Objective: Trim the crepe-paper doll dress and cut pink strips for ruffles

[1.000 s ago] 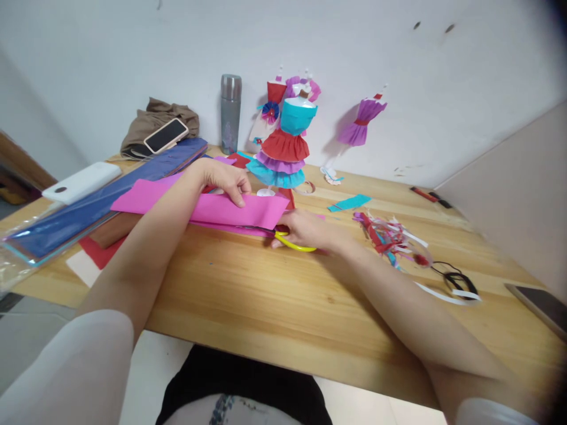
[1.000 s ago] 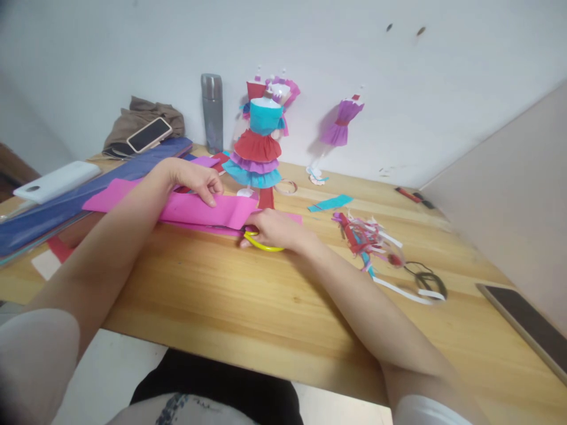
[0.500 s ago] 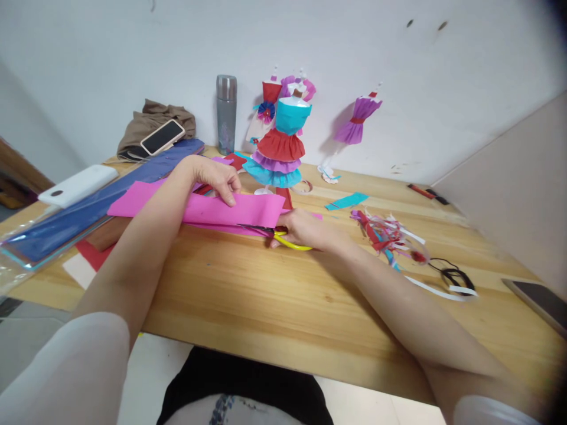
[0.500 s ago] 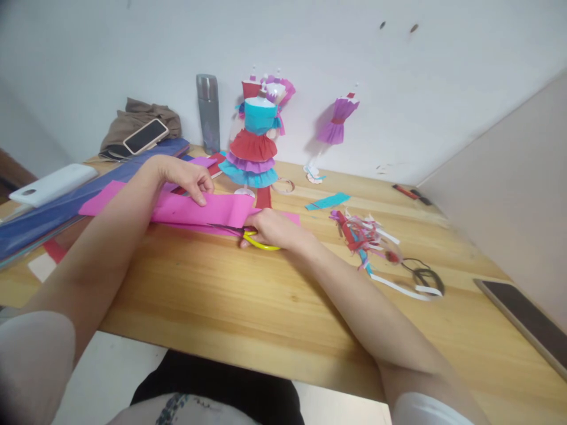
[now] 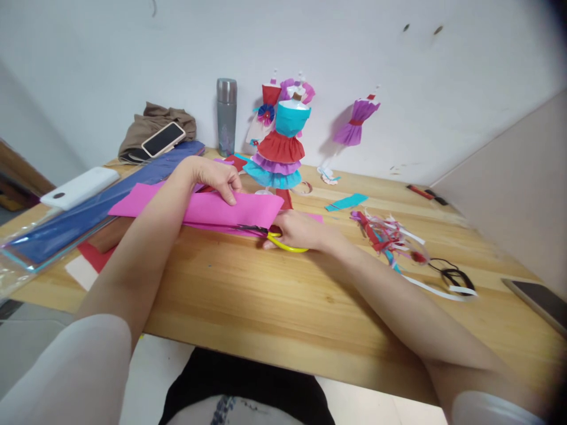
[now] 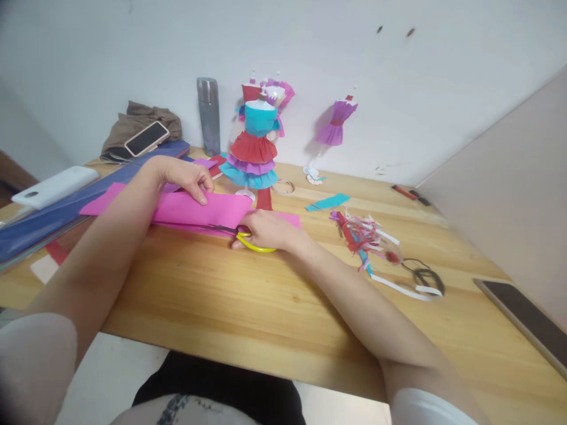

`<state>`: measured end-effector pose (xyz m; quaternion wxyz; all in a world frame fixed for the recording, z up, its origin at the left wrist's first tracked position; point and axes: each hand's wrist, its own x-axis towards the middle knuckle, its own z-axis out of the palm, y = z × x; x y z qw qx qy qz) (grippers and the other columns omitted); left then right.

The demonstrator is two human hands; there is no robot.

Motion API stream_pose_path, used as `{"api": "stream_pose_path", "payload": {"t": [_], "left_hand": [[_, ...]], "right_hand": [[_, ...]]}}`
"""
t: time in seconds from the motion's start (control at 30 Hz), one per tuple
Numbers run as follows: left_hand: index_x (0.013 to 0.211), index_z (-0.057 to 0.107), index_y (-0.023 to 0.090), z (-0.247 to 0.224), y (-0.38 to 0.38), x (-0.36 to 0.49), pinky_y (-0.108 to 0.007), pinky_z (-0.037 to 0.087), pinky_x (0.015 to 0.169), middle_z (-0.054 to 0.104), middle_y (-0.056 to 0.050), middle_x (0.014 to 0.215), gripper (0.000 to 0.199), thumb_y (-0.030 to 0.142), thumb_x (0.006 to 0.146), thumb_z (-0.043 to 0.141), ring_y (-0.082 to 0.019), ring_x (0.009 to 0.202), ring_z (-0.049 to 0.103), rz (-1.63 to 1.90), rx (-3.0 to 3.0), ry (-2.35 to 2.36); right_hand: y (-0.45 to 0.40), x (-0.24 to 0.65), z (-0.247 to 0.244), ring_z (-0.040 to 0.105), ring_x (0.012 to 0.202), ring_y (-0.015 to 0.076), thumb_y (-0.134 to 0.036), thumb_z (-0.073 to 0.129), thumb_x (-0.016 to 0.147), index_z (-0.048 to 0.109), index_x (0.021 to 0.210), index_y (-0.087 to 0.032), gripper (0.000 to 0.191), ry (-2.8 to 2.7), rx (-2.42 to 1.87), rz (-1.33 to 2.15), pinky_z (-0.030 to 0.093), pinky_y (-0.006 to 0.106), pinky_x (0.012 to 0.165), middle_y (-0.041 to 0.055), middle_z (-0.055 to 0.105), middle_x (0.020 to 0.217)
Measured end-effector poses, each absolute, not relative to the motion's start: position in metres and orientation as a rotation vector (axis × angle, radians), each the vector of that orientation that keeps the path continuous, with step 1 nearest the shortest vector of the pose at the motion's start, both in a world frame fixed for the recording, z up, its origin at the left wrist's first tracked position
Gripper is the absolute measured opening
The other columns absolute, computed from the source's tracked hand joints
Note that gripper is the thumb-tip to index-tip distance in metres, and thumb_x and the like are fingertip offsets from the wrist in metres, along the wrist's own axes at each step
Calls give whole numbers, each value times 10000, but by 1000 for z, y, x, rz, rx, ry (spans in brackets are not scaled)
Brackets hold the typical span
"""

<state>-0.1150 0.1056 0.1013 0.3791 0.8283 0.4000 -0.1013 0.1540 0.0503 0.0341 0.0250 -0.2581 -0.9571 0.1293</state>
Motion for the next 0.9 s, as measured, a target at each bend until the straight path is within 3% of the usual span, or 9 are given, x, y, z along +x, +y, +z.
{"api": "stream_pose_path", "payload": {"t": [0.17,0.33,0.5,0.67,0.9], "left_hand": [[750,704,146,100,107,-115,-251,309,582,665,-25,664,430,567,721,781,-124,607,516,-259,2214,989],[672,652,159,99,108,-113,-259,287,569,598,-2,618,489,613,623,827,-113,583,445,-248,2228,1040],[591,577,170,102,107,-112,-267,287,567,501,14,558,523,629,626,826,-112,569,399,-263,2242,1009],[690,664,175,101,109,-114,-270,290,564,568,1,588,457,600,650,828,-124,566,429,-288,2190,1052],[755,702,159,105,108,-123,-260,303,572,624,-21,635,470,610,683,813,-130,586,475,-307,2202,1075]], "right_hand": [[48,144,39,656,846,221,-447,723,915,724,990,-162,295,-2978,-858,408,405,291,690,99,738,971],[47,135,41,656,907,230,-475,752,885,719,1038,-180,334,-2943,-861,389,386,275,678,101,735,1036],[50,132,37,603,779,184,-513,735,891,715,971,-171,351,-2929,-825,426,339,258,620,74,709,920],[53,134,31,539,671,141,-448,752,892,713,847,-167,287,-2903,-771,466,323,247,604,31,650,763],[54,136,27,558,629,127,-369,759,895,732,828,-160,221,-2855,-690,504,333,241,609,17,658,714]]}}
